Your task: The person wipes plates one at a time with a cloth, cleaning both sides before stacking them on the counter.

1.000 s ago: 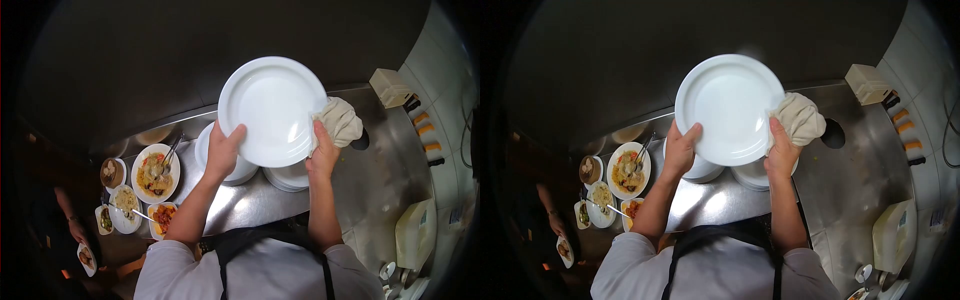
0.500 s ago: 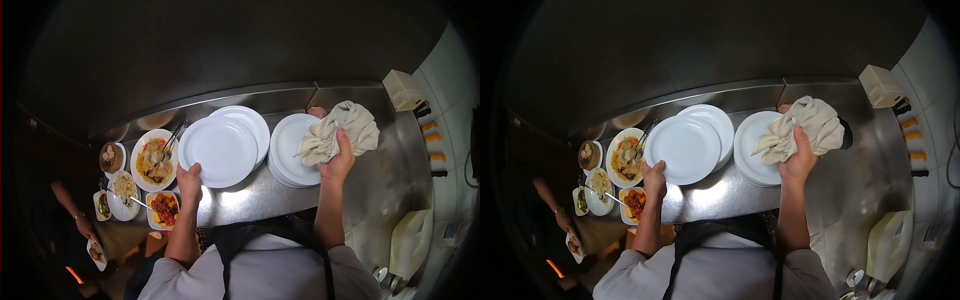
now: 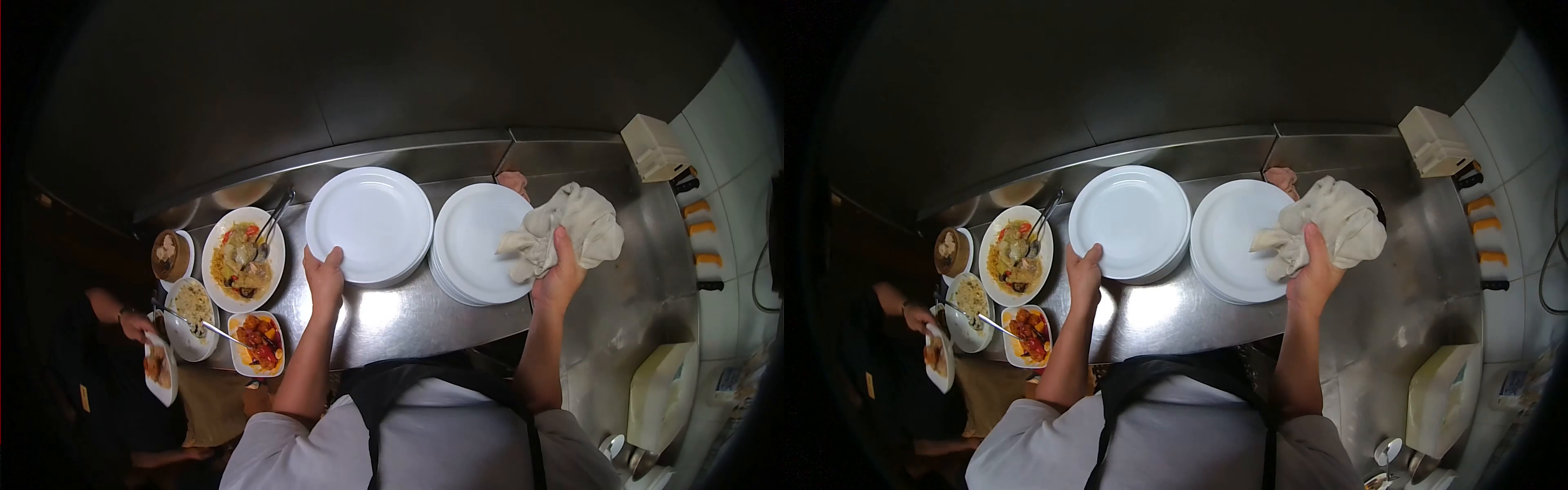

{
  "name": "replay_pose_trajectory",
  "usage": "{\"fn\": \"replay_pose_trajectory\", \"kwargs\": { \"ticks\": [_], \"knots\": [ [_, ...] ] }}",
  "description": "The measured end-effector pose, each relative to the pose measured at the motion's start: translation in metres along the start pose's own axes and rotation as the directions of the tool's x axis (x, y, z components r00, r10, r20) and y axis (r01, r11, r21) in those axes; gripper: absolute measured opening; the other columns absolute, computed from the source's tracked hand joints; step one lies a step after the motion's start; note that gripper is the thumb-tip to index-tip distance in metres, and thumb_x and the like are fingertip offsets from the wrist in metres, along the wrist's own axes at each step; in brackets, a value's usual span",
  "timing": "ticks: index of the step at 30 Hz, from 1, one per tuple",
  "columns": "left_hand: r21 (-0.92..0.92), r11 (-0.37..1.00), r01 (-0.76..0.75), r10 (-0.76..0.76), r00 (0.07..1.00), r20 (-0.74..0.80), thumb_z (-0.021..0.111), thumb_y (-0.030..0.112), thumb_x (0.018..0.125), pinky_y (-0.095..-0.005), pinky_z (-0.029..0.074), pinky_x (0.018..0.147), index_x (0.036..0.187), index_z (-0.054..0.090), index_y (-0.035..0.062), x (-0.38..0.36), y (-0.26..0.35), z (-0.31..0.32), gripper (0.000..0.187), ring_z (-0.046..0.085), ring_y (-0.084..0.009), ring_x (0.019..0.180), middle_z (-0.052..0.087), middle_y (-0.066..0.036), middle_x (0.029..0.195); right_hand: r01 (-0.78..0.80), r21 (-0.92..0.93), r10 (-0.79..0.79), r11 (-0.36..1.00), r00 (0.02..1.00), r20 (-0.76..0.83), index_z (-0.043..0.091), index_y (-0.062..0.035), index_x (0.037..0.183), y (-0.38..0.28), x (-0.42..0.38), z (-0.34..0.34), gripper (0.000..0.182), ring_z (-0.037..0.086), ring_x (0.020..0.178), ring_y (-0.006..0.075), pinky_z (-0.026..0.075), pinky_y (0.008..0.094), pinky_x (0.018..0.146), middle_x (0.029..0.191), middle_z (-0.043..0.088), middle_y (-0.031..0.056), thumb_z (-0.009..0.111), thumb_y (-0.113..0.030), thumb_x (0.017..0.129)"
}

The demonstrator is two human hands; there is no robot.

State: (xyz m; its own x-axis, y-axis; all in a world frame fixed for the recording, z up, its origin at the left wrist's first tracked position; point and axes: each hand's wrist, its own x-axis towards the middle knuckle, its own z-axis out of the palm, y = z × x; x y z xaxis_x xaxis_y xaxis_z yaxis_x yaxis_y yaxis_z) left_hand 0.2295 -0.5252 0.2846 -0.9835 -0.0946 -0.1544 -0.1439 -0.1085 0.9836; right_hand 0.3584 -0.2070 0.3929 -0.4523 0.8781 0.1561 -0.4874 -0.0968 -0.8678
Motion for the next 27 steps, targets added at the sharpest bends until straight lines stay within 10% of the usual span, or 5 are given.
{"fn": "replay_pose_trajectory", "kwargs": {
  "ticks": [5,10,17,24,27],
  "knots": [
    [0.481,0.821,-0.307,0.426,0.891,-0.158,0.062,0.007,0.088,-0.0425,0.035,0.109,0.144,0.034,-0.0056,-0.032,0.015,0.019,0.064,0.039,-0.0322,0.134,0.039,-0.024,0.142,0.106,-0.478,-0.041,0.872,0.989,0.144,0.047,0.0057,0.137,-0.001,0.014,-0.015,0.055,0.059,0.118,0.0287,0.048,0.0396,0.1,0.133,0.056,0.0157,0.069,-0.012,0.09],
    [0.217,0.881,-0.42,0.244,0.798,0.551,0.073,0.02,0.087,-0.0321,0.051,0.076,0.134,0.049,-0.0035,-0.103,0.004,0.052,0.058,0.059,-0.0199,0.099,0.059,-0.015,0.119,0.592,-0.774,-0.001,-0.224,0.794,0.608,0.048,0.011,0.133,0.076,0.04,-0.024,0.075,0.05,0.126,0.0436,0.034,0.0456,0.111,0.135,0.053,0.0286,0.074,-0.037,0.081],
    [0.401,0.748,-0.529,0.206,0.76,0.617,0.088,0.032,0.071,-0.0462,0.032,0.11,0.154,0.007,-0.004,-0.116,-0.035,0.119,0.121,0.032,-0.0421,0.129,0.028,-0.029,0.14,0.623,-0.565,0.416,0.541,0.386,0.823,0.048,0.0042,0.137,0.05,-0.026,-0.017,0.077,0.046,0.133,0.0379,0.025,0.0487,0.119,0.138,0.053,0.0245,0.077,-0.026,0.071],
    [0.388,0.806,-0.448,0.166,0.799,0.578,0.089,0.034,0.07,-0.0487,0.025,0.113,0.154,-0.007,-0.0027,-0.121,-0.028,0.124,0.133,0.026,-0.0468,0.132,0.016,-0.033,0.144,0.705,-0.708,0.216,-0.042,0.698,0.682,0.042,0.0058,0.142,0.054,0.05,-0.031,0.08,0.04,0.138,0.0404,0.023,0.0518,0.118,0.145,0.047,0.0243,0.076,-0.026,0.077],
    [0.385,0.826,-0.412,0.153,0.821,0.55,0.089,0.034,0.07,-0.0491,0.022,0.114,0.154,-0.007,-0.0016,-0.123,-0.025,0.121,0.132,0.025,-0.0462,0.133,0.015,-0.033,0.145,0.544,-0.815,0.368,0.199,0.729,0.577,0.039,0.0068,0.143,0.079,0.015,0.014,0.083,0.038,0.138,0.0438,0.024,0.0487,0.118,0.146,0.043,0.0277,0.077,-0.029,0.079]
  ]
}}
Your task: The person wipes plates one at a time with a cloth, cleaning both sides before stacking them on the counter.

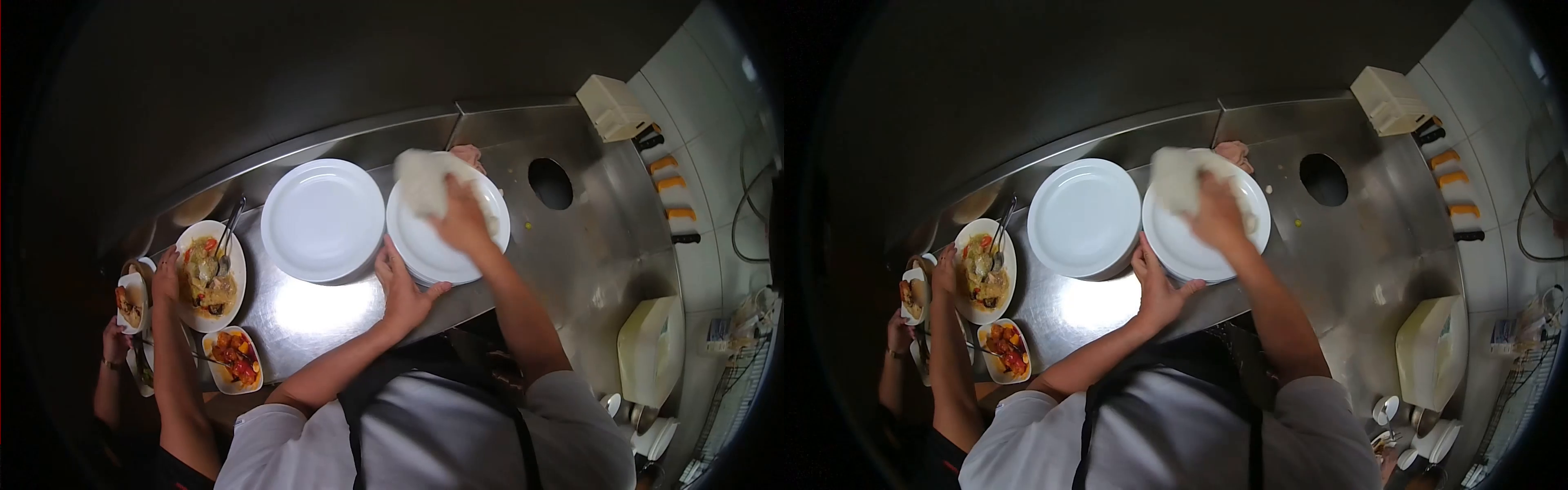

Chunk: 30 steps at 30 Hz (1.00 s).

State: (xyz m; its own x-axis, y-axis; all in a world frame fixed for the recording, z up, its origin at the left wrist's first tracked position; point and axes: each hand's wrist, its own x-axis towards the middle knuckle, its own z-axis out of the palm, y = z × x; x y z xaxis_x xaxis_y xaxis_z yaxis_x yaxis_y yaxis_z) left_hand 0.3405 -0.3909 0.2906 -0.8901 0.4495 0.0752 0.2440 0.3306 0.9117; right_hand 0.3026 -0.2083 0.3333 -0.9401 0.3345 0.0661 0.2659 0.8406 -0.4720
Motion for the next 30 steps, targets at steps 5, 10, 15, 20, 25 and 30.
{"fn": "replay_pose_trajectory", "kwargs": {
  "ticks": [5,10,15,20,25,30],
  "knots": [
    [0.371,0.898,-0.239,0.213,0.971,0.11,0.088,0.029,0.071,-0.0502,0.018,0.116,0.153,-0.012,-0.003,-0.008,0.005,-0.022,0.133,0.022,-0.0419,0.137,0.012,-0.029,0.147,0.322,0.146,-0.353,0.936,0.869,0.347,0.037,0.0054,0.145,0.003,-0.085,-0.044,0.088,0.034,0.142,0.04,0.021,0.0478,0.121,0.149,0.042,0.0229,0.079,-0.02,0.072],
    [0.117,0.993,-0.028,0.027,1.0,0.014,0.088,0.031,0.072,-0.0495,0.017,0.115,0.151,-0.014,-0.0061,-0.021,0.025,-0.03,0.134,0.02,-0.0448,0.134,0.009,-0.034,0.147,0.135,-0.183,-0.145,0.974,0.988,-0.044,0.035,0.0044,0.147,0.032,-0.034,-0.056,0.086,0.032,0.144,0.0375,0.017,0.052,0.12,0.151,0.038,0.0237,0.075,-0.022,0.077],
    [0.123,0.992,-0.037,0.041,0.999,-0.028,0.087,0.027,0.072,-0.0491,0.019,0.114,0.152,-0.013,-0.0049,-0.024,0.015,-0.027,0.132,0.021,-0.0444,0.134,0.009,-0.033,0.148,0.172,0.079,-0.175,0.982,0.984,0.03,0.038,0.0092,0.142,-0.059,-0.015,-0.006,0.083,0.039,0.138,0.039,0.019,0.0461,0.121,0.143,0.045,0.0268,0.075,-0.029,0.079],
    [0.315,0.918,-0.24,0.246,0.969,0.023,0.074,0.009,0.075,-0.0482,0.019,0.115,0.153,0.007,-0.0049,-0.027,-0.001,-0.029,0.104,0.026,-0.0433,0.135,0.021,-0.03,0.146,0.29,0.128,-0.311,0.948,0.93,0.197,0.046,0.0017,0.14,-0.041,-0.115,-0.03,0.076,0.039,0.139,0.0365,0.024,0.048,0.119,0.145,0.045,0.0241,0.075,-0.024,0.074],
    [-0.085,0.944,-0.319,0.315,0.947,-0.058,0.07,0.009,0.082,-0.0466,0.028,0.112,0.148,0.029,-0.0066,-0.032,0.061,-0.073,0.08,0.035,-0.0423,0.132,0.037,-0.029,0.137,0.094,-0.05,-0.099,0.994,0.989,-0.109,0.048,0.0044,0.136,0.014,-0.108,-0.043,0.075,0.041,0.136,0.0396,0.033,0.049,0.113,0.147,0.041,0.0262,0.078,-0.017,0.071],
    [0.262,0.876,-0.405,0.393,0.914,0.097,0.066,0.013,0.087,-0.0464,0.04,0.103,0.137,0.047,-0.0057,0.06,0.069,-0.08,0.056,0.048,-0.0436,0.121,0.049,-0.028,0.13,-0.14,-0.027,0.127,0.99,0.953,-0.275,0.05,0.0018,0.134,0.024,-0.075,-0.03,0.067,0.047,0.127,0.0425,0.04,0.0475,0.106,0.139,0.045,0.0287,0.076,-0.011,0.074]
  ]
}}
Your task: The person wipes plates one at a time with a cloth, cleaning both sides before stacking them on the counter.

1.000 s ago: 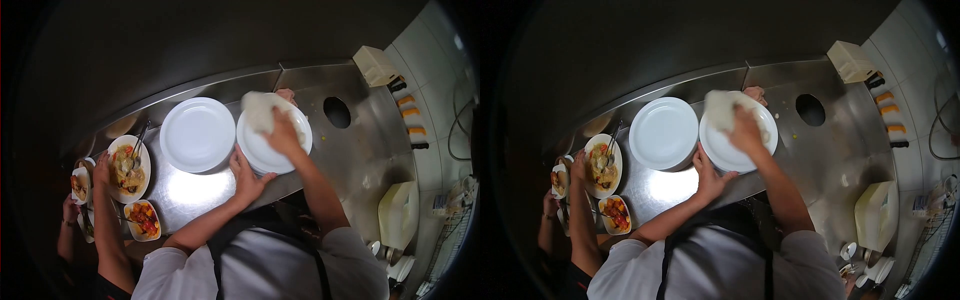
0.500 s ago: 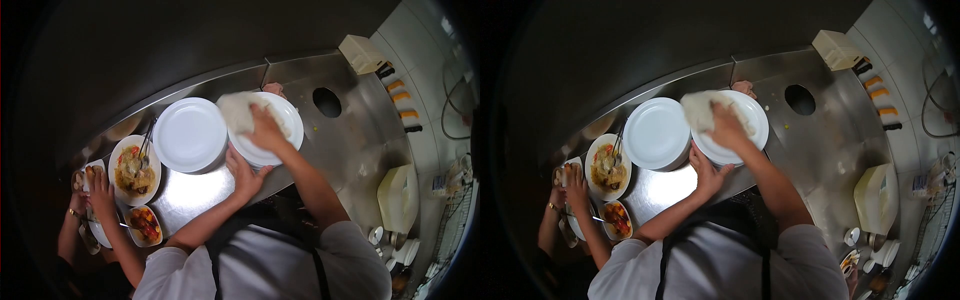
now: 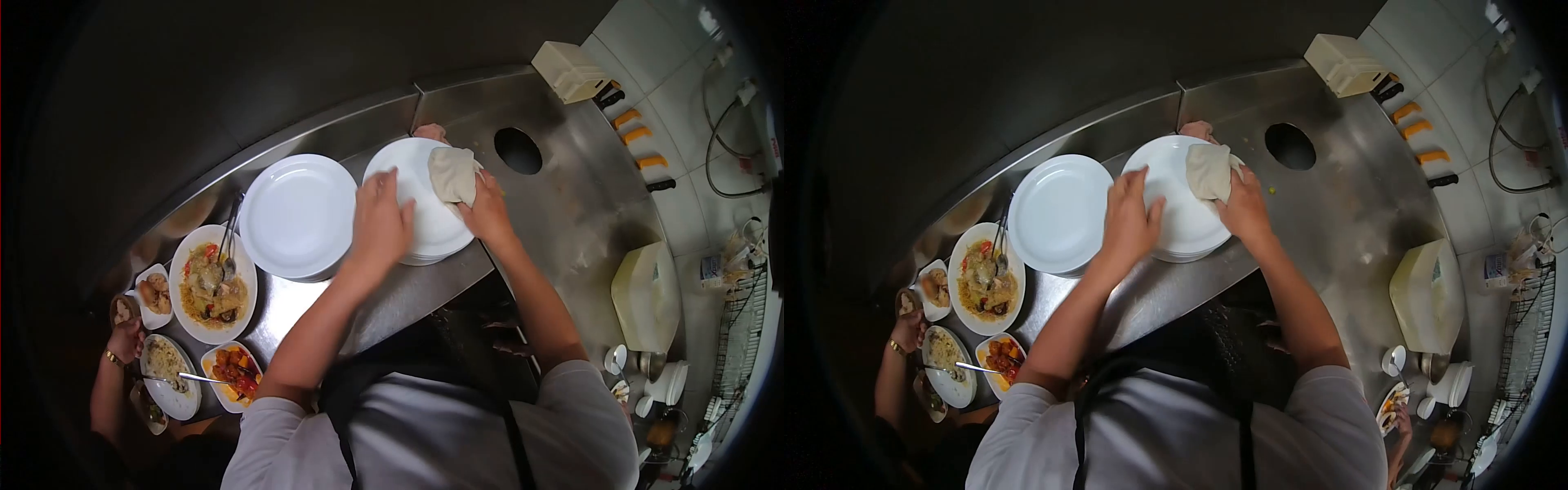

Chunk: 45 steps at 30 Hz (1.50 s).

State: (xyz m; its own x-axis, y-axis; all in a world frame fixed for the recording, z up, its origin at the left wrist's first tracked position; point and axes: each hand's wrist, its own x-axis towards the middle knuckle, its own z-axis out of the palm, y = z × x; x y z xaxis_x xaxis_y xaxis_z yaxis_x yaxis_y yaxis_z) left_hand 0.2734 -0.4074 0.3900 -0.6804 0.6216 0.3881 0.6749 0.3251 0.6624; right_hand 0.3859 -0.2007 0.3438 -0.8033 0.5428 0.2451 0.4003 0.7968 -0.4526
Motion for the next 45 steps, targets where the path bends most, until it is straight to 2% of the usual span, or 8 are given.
{"fn": "replay_pose_trajectory", "kwargs": {
  "ticks": [9,17,21,25,27,33,40,45],
  "knots": [
    [0.403,0.891,0.209,-0.331,0.906,0.262,0.075,0.022,0.082,-0.043,0.053,0.088,0.107,0.064,-0.0053,0.1,-0.062,0.015,0.039,0.066,-0.0407,0.098,0.066,-0.028,0.108,-0.122,0.235,0.134,0.964,0.99,-0.034,0.05,-0.0044,0.131,0.005,0.009,-0.018,0.063,0.056,0.11,0.0443,0.047,0.0471,0.095,0.117,0.057,0.0249,0.076,-0.009,0.074],
    [0.208,0.913,0.35,-0.374,0.923,0.091,0.076,0.038,0.084,-0.0449,0.053,0.085,0.11,0.06,-0.0047,0.105,0.005,0.009,0.052,0.068,-0.0409,0.098,0.069,-0.027,0.099,-0.141,0.572,0.261,0.808,0.956,-0.132,0.058,-0.002,0.123,0.024,0.005,-0.009,0.054,0.065,0.103,0.0355,0.052,0.0432,0.091,0.111,0.066,0.0152,0.078,-0.011,0.073],
    [0.071,0.941,0.332,-0.338,0.936,0.103,0.066,0.035,0.094,-0.0419,0.053,0.08,0.109,0.059,-0.0028,0.103,0.007,0.008,0.042,0.07,-0.0318,0.091,0.07,-0.023,0.095,0.077,0.862,0.163,0.501,0.97,-0.181,0.062,-0.0039,0.123,0.046,0.018,-0.021,0.046,0.068,0.102,0.0226,0.054,0.0354,0.089,0.114,0.068,0.0083,0.075,-0.01,0.079],
    [-0.232,0.909,0.347,-0.299,0.929,0.219,0.058,0.031,0.098,-0.0381,0.052,0.083,0.111,0.062,0.0,0.089,0.008,0.032,0.034,0.068,-0.0295,0.091,0.071,-0.019,0.101,-0.268,0.849,0.129,-0.456,0.924,0.361,0.06,-0.0028,0.125,0.018,0.035,-0.097,0.042,0.068,0.099,0.0245,0.055,0.0376,0.09,0.112,0.068,0.0118,0.064,-0.022,0.088],
    [-0.417,0.871,0.26,-0.21,0.964,0.163,0.057,0.032,0.099,-0.0375,0.051,0.084,0.111,0.062,-0.0005,0.074,0.012,0.064,0.035,0.067,-0.0282,0.09,0.071,-0.017,0.101,-0.389,0.718,0.05,-0.577,0.861,0.507,0.047,-0.0023,0.14,-0.008,0.029,-0.122,0.055,0.062,0.115,0.0273,0.053,0.0404,0.097,0.132,0.059,0.014,0.054,-0.032,0.095],
    [-0.651,0.726,0.224,-0.379,0.919,-0.107,0.054,0.034,0.103,-0.0325,0.051,0.077,0.107,0.061,-0.0049,0.094,0.019,0.055,0.04,0.063,-0.0168,0.084,0.07,-0.013,0.096,0.019,0.731,0.108,-0.682,0.991,0.075,0.036,-0.0005,0.148,-0.046,-0.03,-0.041,0.062,0.053,0.128,0.027,0.046,0.0419,0.106,0.143,0.05,0.0147,0.058,-0.028,0.097],
    [-0.601,0.767,0.225,-0.112,0.969,0.221,0.056,0.026,0.101,-0.0313,0.05,0.081,0.115,0.061,-0.0008,0.065,0.046,0.06,0.031,0.061,-0.0139,0.09,0.069,-0.008,0.098,-0.019,0.996,0.159,-0.092,0.987,0.033,0.042,-0.0015,0.142,-0.025,-0.021,-0.116,0.056,0.054,0.125,0.0259,0.047,0.0419,0.103,0.138,0.051,0.0164,0.053,-0.034,0.098],
    [-0.699,0.671,0.246,-0.245,0.964,0.104,0.056,0.027,0.102,-0.0296,0.051,0.076,0.112,0.061,-0.0011,0.087,0.073,0.067,0.031,0.061,-0.0127,0.085,0.069,-0.008,0.096,0.072,0.91,0.387,-0.407,0.916,0.101,0.05,-0.0074,0.136,-0.049,-0.041,-0.05,0.057,0.06,0.117,0.0281,0.049,0.0462,0.101,0.127,0.059,0.014,0.05,-0.048,0.096]
  ]
}}
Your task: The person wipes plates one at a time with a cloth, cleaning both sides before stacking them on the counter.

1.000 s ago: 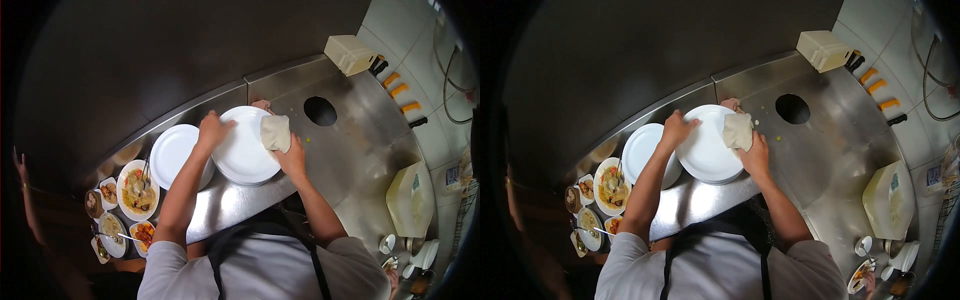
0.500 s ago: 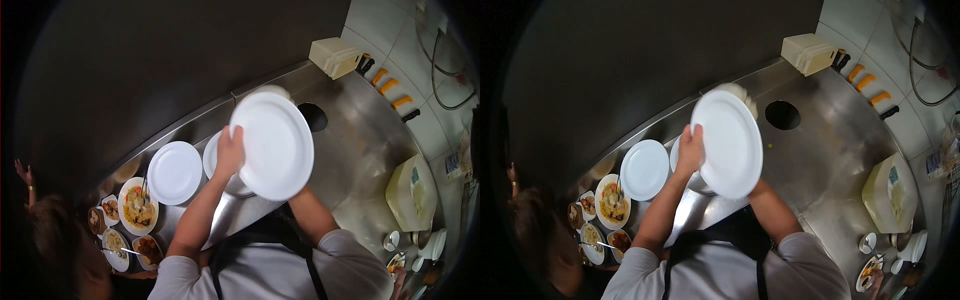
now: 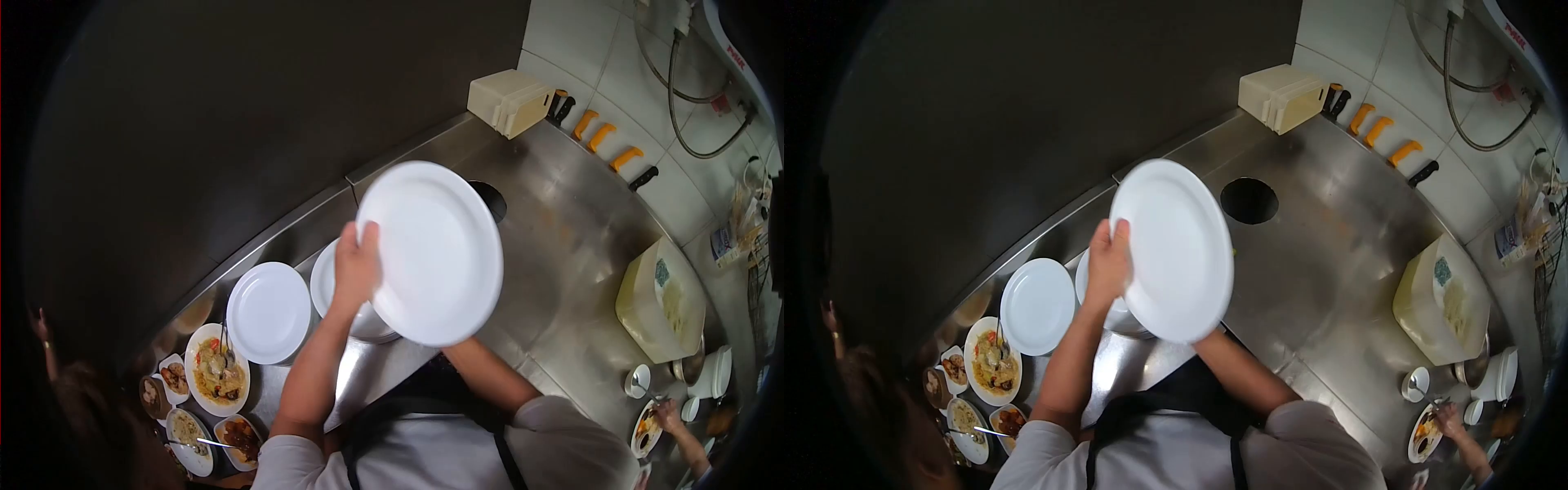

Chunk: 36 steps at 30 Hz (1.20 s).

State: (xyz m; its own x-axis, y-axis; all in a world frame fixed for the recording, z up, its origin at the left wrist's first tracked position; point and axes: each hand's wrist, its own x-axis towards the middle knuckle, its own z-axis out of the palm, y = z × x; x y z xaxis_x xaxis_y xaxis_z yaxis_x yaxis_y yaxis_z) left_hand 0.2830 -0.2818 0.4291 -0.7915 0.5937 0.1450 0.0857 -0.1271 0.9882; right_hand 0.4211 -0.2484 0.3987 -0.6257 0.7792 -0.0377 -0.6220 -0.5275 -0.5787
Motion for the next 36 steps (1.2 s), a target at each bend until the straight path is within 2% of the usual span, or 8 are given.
{"fn": "replay_pose_trajectory", "kwargs": {
  "ticks": [5,9,17,20,23,27,31,36],
  "knots": [
    [-0.065,0.996,0.053,-0.044,0.991,0.128,0.055,0.022,0.102,-0.0274,0.052,0.07,0.108,0.061,-0.0001,0.022,-0.006,-0.024,0.024,0.062,-0.0106,0.08,0.069,-0.008,0.094,0.218,-0.261,-0.179,0.94,0.97,0.164,0.045,-0.0072,0.141,-0.062,0.005,-0.01,0.052,0.06,0.117,0.0265,0.051,0.0433,0.1,0.129,0.058,0.0136,0.051,-0.039,0.1],
    [-0.03,0.999,0.041,-0.025,0.911,0.411,0.056,0.021,0.101,-0.0268,0.05,0.081,0.12,0.061,0.0007,-0.015,-0.006,0.016,0.028,0.06,-0.0104,0.089,0.067,-0.001,0.101,-0.245,0.081,0.212,0.966,0.933,0.291,0.04,0.0006,0.144,-0.078,0.078,-0.041,0.057,0.053,0.127,0.0244,0.045,0.0404,0.105,0.142,0.05,0.0148,0.052,-0.029,0.097],
    [0.016,0.992,-0.127,0.125,0.937,-0.326,0.054,0.026,0.102,-0.0299,0.048,0.082,0.108,0.057,-0.003,0.027,0.018,-0.013,0.03,0.059,-0.0139,0.092,0.065,-0.011,0.103,-0.003,0.285,-0.063,0.958,0.974,0.22,0.04,-0.0013,0.145,-0.014,0.014,-0.004,0.055,0.051,0.129,0.0268,0.048,0.0415,0.103,0.144,0.05,0.0125,0.058,-0.02,0.096],
    [0.106,0.968,-0.228,0.251,0.845,-0.472,0.058,0.025,0.1,-0.0298,0.048,0.085,0.109,0.056,-0.0023,0.015,0.023,-0.009,0.029,0.06,-0.0147,0.093,0.065,-0.011,0.102,0.105,-0.159,-0.112,0.982,0.993,-0.035,0.045,0.0023,0.14,-0.039,0.057,0.009,0.055,0.057,0.122,0.0265,0.049,0.0396,0.102,0.136,0.056,0.0149,0.064,-0.01,0.09],
    [0.017,0.939,-0.343,0.34,0.92,-0.196,0.063,0.022,0.098,-0.0307,0.048,0.088,0.108,0.056,-0.0013,-0.001,0.037,-0.026,0.026,0.06,-0.015,0.093,0.065,-0.01,0.102,0.197,-0.146,-0.202,0.969,0.979,-0.025,0.049,0.0036,0.136,-0.073,0.081,0.014,0.054,0.061,0.115,0.026,0.05,0.0377,0.1,0.129,0.06,0.0158,0.068,-0.003,0.086],
    [-0.307,0.951,-0.025,0.031,0.999,0.014,0.065,0.02,0.097,-0.0325,0.049,0.092,0.117,0.058,-0.0046,0.025,0.07,-0.048,0.032,0.061,-0.0165,0.102,0.065,-0.013,0.113,0.191,-0.134,-0.187,0.972,0.981,0.043,0.049,0.0017,0.137,-0.08,0.082,0.022,0.053,0.06,0.116,0.0257,0.048,0.0384,0.101,0.129,0.06,0.0133,0.068,-0.009,0.089],
    [-0.383,0.888,-0.254,0.065,0.895,-0.442,0.061,0.02,0.099,-0.0312,0.053,0.086,0.125,0.056,-0.0057,0.025,0.03,-0.001,0.037,0.064,-0.0178,0.1,0.065,-0.013,0.116,0.266,0.11,-0.25,0.958,0.958,-0.14,0.044,-0.0008,0.141,-0.018,0.053,0.057,0.057,0.055,0.123,0.0239,0.043,0.0386,0.106,0.135,0.055,0.0098,0.068,-0.015,0.09],
    [-0.534,0.835,-0.132,0.017,0.976,-0.215,0.054,0.022,0.102,-0.0312,0.052,0.089,0.136,0.045,-0.0027,-0.009,0.027,0.001,0.043,0.062,-0.0187,0.106,0.06,-0.011,0.123,0.245,-0.045,-0.248,0.969,0.963,-0.101,0.047,0.0005,0.137,-0.029,0.062,0.037,0.056,0.058,0.116,0.0251,0.048,0.0384,0.101,0.13,0.059,0.0116,0.069,-0.009,0.087]
  ]
}}
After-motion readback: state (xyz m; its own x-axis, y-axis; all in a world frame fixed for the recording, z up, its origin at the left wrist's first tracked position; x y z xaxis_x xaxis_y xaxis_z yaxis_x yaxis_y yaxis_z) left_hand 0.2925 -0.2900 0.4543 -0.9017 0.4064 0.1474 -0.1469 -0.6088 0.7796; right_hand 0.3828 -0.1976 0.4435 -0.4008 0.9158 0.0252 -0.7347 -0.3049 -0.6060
